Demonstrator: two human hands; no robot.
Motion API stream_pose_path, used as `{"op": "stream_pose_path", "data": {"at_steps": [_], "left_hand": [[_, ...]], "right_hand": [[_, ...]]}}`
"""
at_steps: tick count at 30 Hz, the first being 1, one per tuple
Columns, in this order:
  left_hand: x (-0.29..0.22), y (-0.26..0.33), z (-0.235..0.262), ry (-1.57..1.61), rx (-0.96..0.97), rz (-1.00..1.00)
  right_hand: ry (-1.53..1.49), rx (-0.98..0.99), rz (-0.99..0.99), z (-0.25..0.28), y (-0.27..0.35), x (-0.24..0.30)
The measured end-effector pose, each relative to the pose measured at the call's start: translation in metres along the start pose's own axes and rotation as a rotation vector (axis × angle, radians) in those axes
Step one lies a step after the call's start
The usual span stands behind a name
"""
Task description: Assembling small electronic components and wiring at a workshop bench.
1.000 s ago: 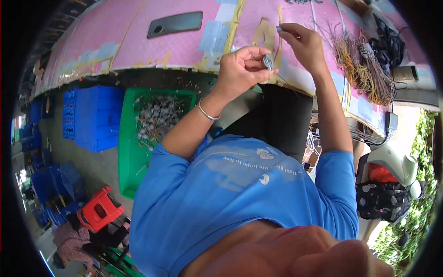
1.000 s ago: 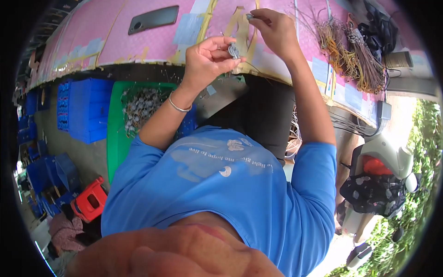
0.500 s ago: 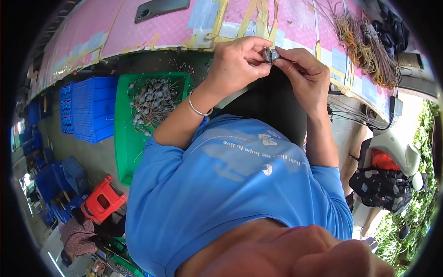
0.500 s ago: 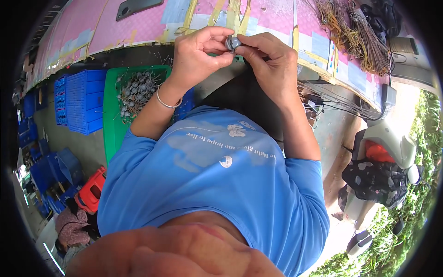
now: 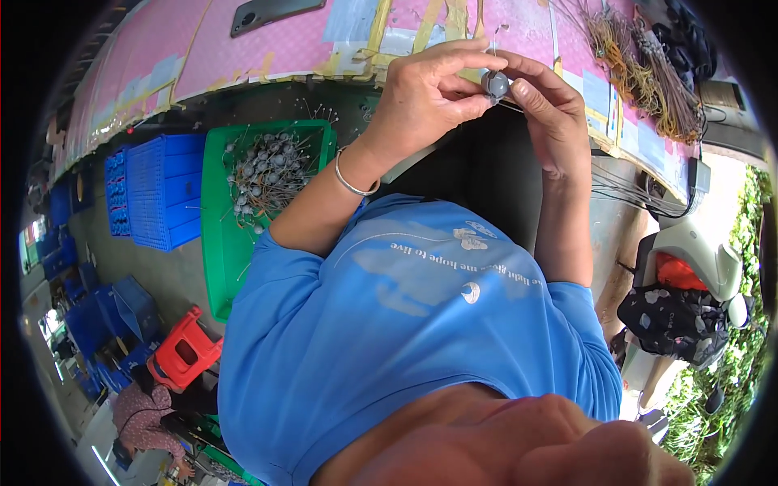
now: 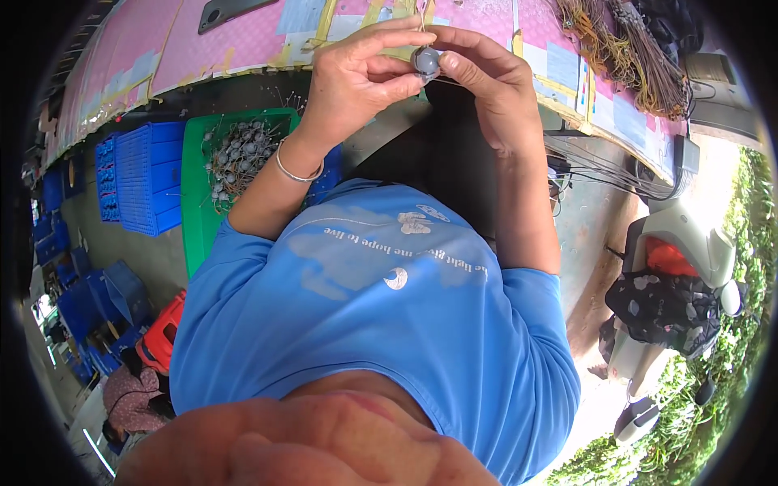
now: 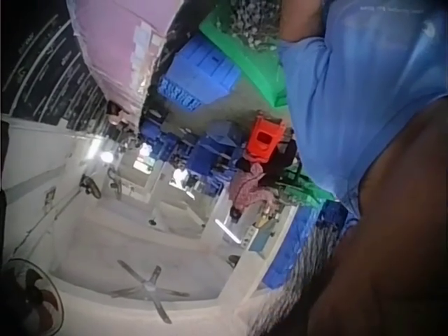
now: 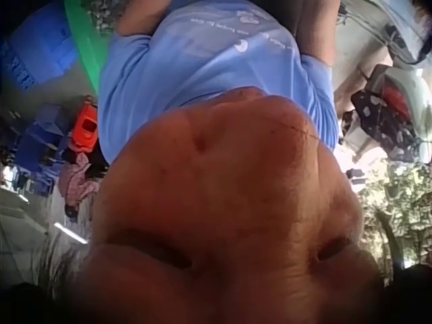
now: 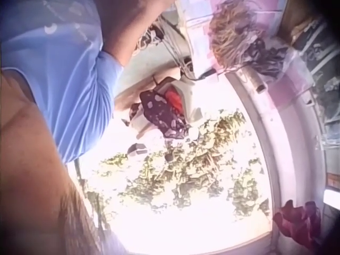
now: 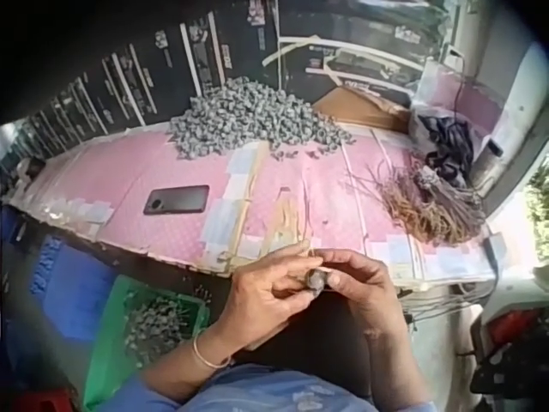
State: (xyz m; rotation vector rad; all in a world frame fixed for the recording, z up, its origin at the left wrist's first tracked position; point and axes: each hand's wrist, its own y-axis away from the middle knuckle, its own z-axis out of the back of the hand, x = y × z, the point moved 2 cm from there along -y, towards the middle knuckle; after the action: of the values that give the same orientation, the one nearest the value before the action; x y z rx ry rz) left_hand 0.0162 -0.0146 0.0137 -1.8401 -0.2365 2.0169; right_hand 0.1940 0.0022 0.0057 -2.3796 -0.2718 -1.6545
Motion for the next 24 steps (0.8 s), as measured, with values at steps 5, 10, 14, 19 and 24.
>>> {"op": "stream_pose_path", "data": {"at_steps": [5, 10, 14, 19, 24], "left_hand": [[-0.008, 0.002, -0.001, 0.062, -0.064, -0.132], [-0.006, 0.002, -0.006, -0.083, -0.075, -0.167], [-0.005, 0.003, -0.012, 0.101, -0.174, -0.202], [0.009, 0.005, -0.003, 0.087, -0.212, -0.142], [0.008, 0.015, 0.015, 0.062, 0.008, -0.118]], "right_hand": [[-0.143, 0.109, -0.075, 0.003, -0.001, -0.014], [-0.343, 0.151, -0.078, -0.008, -0.004, -0.019], [-0.392, -0.045, -0.096, -0.015, -0.004, -0.027], [-0.300, -0.119, 0.045, -0.024, 0.002, -0.031], [0.012, 0.061, 0.183, -0.008, 0.015, -0.017]]}}
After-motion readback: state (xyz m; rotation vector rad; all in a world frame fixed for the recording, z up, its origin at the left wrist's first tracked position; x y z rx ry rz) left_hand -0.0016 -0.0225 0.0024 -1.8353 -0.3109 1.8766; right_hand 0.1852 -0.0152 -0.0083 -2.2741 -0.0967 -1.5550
